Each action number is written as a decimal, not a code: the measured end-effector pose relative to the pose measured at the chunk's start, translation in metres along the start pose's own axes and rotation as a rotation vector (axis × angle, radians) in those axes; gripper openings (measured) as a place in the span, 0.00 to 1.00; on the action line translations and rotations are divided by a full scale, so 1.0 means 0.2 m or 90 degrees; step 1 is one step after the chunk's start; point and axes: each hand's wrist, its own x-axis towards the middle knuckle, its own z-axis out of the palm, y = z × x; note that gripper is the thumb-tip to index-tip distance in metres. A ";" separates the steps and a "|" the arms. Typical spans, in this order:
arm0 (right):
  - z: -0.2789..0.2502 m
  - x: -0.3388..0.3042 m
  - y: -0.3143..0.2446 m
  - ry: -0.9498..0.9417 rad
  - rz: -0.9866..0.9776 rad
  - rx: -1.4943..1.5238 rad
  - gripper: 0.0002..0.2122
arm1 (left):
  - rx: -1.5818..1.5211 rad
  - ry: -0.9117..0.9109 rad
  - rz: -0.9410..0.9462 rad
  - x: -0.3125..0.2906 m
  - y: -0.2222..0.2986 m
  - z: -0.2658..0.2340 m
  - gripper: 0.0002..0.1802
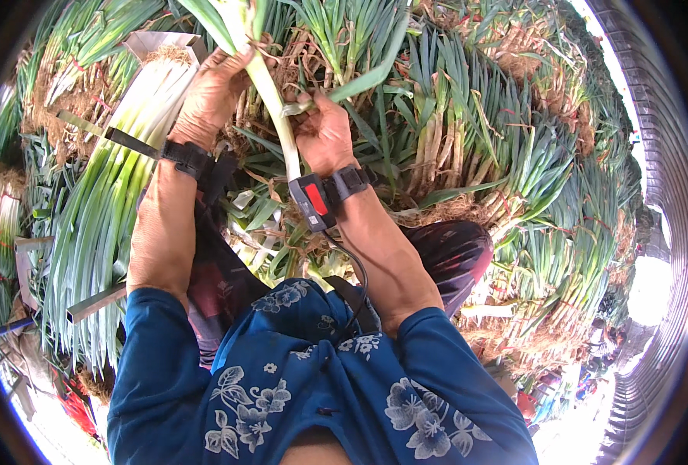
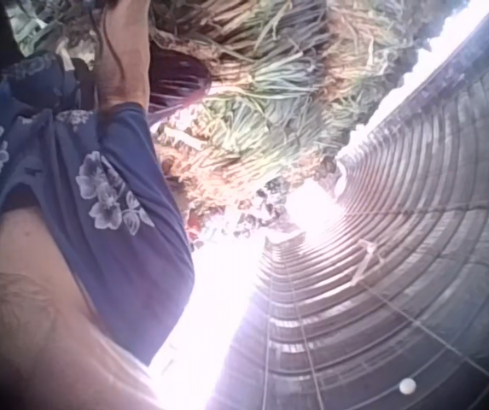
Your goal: The person peels the outer layers from green onions by hand, places the cleaned onions into a metal tray, and clears away the discarded peels. Then, the person gathers more uncleaned green onions from a pile to repeat the process.
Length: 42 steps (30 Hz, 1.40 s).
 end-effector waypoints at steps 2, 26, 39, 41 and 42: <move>-0.06 0.01 0.01 0.028 0.017 0.026 0.07 | -0.039 -0.059 -0.001 0.05 0.02 -0.07 0.10; -0.49 -0.05 -0.26 -0.120 -0.193 -1.109 0.23 | 0.098 0.026 -0.069 -0.08 0.01 -0.02 0.12; 0.31 -0.02 -0.34 -0.054 -0.113 -0.961 0.14 | 0.369 -0.091 -0.046 -0.11 -0.16 0.02 0.14; 0.34 -0.03 -0.40 -0.053 -0.115 -0.701 0.07 | 0.371 -0.090 -0.046 -0.12 -0.16 0.01 0.14; 0.34 -0.06 -0.45 -0.087 -0.147 -0.560 0.06 | 0.374 -0.088 -0.048 -0.13 -0.16 -0.01 0.14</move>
